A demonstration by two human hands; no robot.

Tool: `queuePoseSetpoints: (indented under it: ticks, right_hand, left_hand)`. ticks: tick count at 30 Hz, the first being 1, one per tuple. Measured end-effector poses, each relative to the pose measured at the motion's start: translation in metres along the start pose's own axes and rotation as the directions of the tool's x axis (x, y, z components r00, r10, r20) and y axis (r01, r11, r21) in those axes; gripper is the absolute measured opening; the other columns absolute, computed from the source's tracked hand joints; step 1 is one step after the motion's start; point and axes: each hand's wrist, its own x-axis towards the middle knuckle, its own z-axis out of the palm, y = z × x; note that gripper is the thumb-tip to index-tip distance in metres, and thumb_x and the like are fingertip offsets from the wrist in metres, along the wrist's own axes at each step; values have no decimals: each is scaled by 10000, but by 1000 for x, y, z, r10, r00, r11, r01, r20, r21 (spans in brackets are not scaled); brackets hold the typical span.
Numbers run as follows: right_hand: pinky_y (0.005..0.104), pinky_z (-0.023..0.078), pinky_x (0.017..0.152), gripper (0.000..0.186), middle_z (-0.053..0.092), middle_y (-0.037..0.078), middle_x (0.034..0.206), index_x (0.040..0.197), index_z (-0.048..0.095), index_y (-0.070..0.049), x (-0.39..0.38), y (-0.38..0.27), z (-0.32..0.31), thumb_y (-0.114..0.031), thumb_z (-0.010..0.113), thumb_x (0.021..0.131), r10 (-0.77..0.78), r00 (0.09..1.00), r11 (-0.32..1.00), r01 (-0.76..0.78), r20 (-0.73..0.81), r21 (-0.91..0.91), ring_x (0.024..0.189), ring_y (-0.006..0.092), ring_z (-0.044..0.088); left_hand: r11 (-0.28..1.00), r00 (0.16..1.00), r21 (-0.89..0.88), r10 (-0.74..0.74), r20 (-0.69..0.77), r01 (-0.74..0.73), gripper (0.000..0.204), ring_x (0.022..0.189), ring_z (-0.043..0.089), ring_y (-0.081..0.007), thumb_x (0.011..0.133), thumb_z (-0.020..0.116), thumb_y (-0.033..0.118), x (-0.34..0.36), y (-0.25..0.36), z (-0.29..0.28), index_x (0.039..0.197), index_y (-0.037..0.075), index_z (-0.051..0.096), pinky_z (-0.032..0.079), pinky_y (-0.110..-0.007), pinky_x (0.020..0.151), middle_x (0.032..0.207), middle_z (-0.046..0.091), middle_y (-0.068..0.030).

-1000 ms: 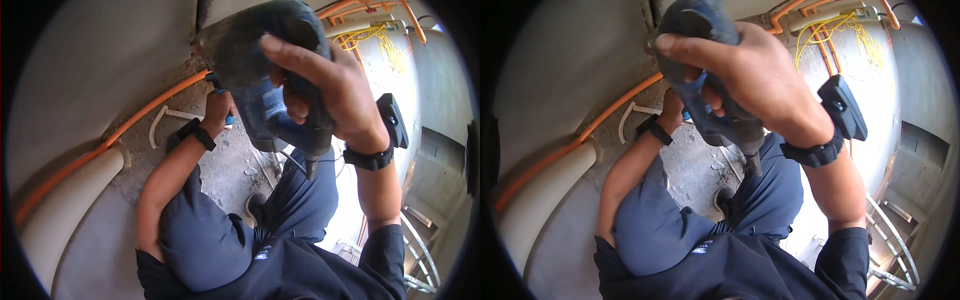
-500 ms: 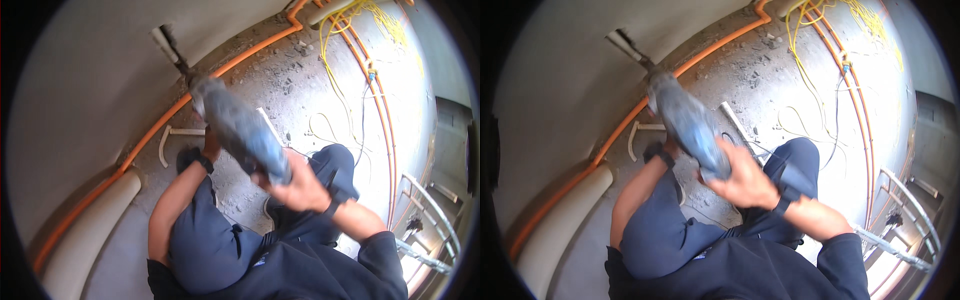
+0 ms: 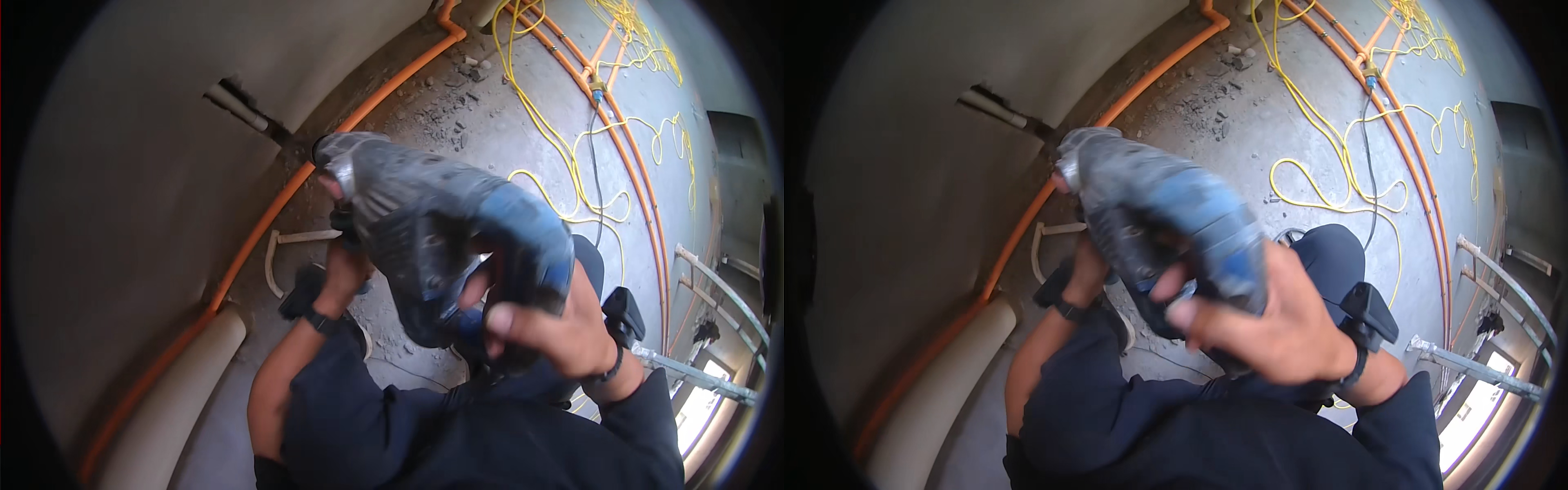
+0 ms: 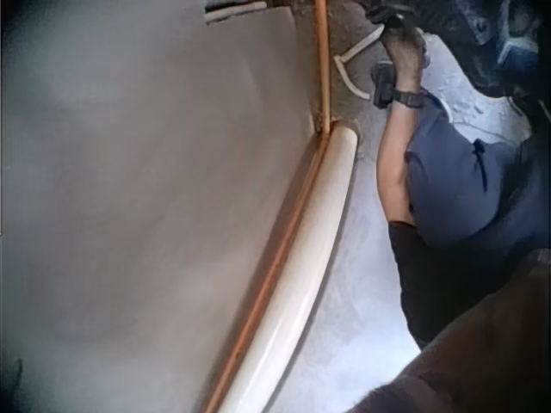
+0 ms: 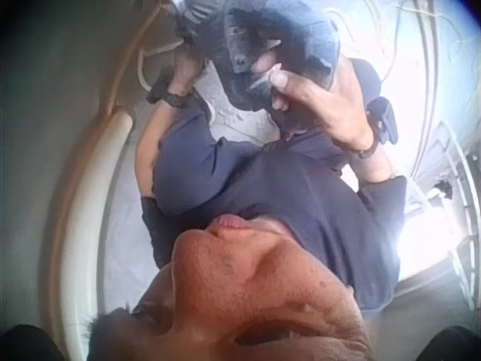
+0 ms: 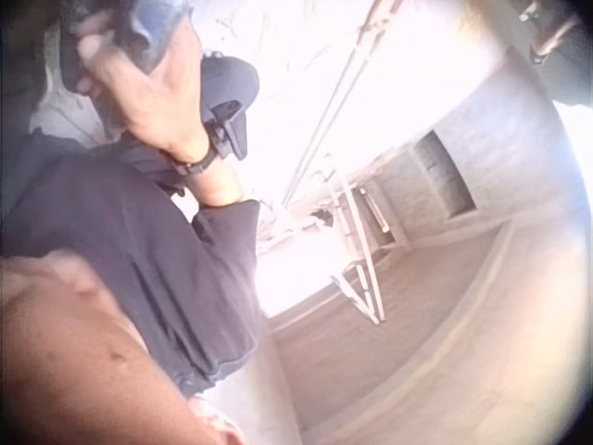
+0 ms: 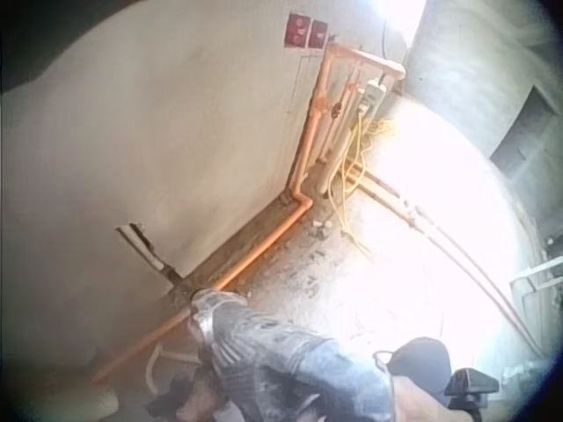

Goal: The person uses a hammer drill to widen a groove in a concrete wall and then fits white plastic piping into the groove.

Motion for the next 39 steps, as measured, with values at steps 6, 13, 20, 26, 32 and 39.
queuePoseSetpoints:
  ticks: [6, 13, 20, 26, 32, 39]
  right_hand:
    - [310, 523, 679, 445, 632, 115, 1026, 1311, 457, 6, 9, 77, -39, -92, 591, 899, 33, 978, 777, 104, -205, 621, 766, 170, 629]
    - [301, 437, 619, 360, 607, 68, 940, 1245, 510, -36, 0, 109, -57, -89, 568, 894, 99, 979, 492, 105, -176, 864, 641, 120, 511]
    - [263, 444, 576, 319, 569, 47, 919, 1220, 513, -66, 9, 118, -53, -109, 556, 906, 172, 959, 505, 112, -227, 856, 607, 90, 500]
    - [320, 503, 715, 373, 635, 81, 991, 1246, 506, -74, 8, 148, -44, -91, 590, 882, 273, 943, 491, 35, -192, 870, 810, 172, 621]
    - [329, 511, 725, 375, 635, 92, 971, 1241, 492, -72, 6, 151, -41, -50, 586, 878, 262, 953, 412, 29, -149, 911, 814, 183, 625]
    - [292, 506, 724, 163, 607, 45, 890, 1103, 550, -101, 20, 169, -32, -133, 625, 962, 321, 937, 472, -31, -139, 881, 794, 151, 612]
  left_hand:
    - [870, 980, 465, -197, 25, 163, 329, 577, 499, -161, 918, 674, 264, -10, 130, -37, 763, -7, 569, 405, -365, 567, 622, 545, -68]
    - [680, 922, 711, -369, 118, 181, 368, 595, 520, -180, 921, 661, 346, -4, 171, -30, 836, -5, 594, 427, -363, 591, 635, 554, -72]
    - [615, 900, 775, -408, 156, 145, 382, 659, 634, -308, 915, 662, 363, 4, 159, -28, 858, -11, 612, 463, -425, 632, 682, 624, -150]
    - [615, 933, 783, -329, 142, 98, 369, 675, 655, -338, 912, 666, 354, 5, 149, -36, 915, -14, 650, 475, -431, 633, 698, 644, -182]
    - [601, 931, 791, -342, 128, 112, 363, 692, 662, -368, 907, 675, 339, 5, 159, -36, 944, -22, 668, 486, -437, 630, 713, 657, -197]
    - [534, 949, 842, -297, 105, 74, 371, 711, 660, -408, 888, 692, 348, 12, 149, -43, 944, -18, 672, 487, -475, 635, 722, 655, -229]
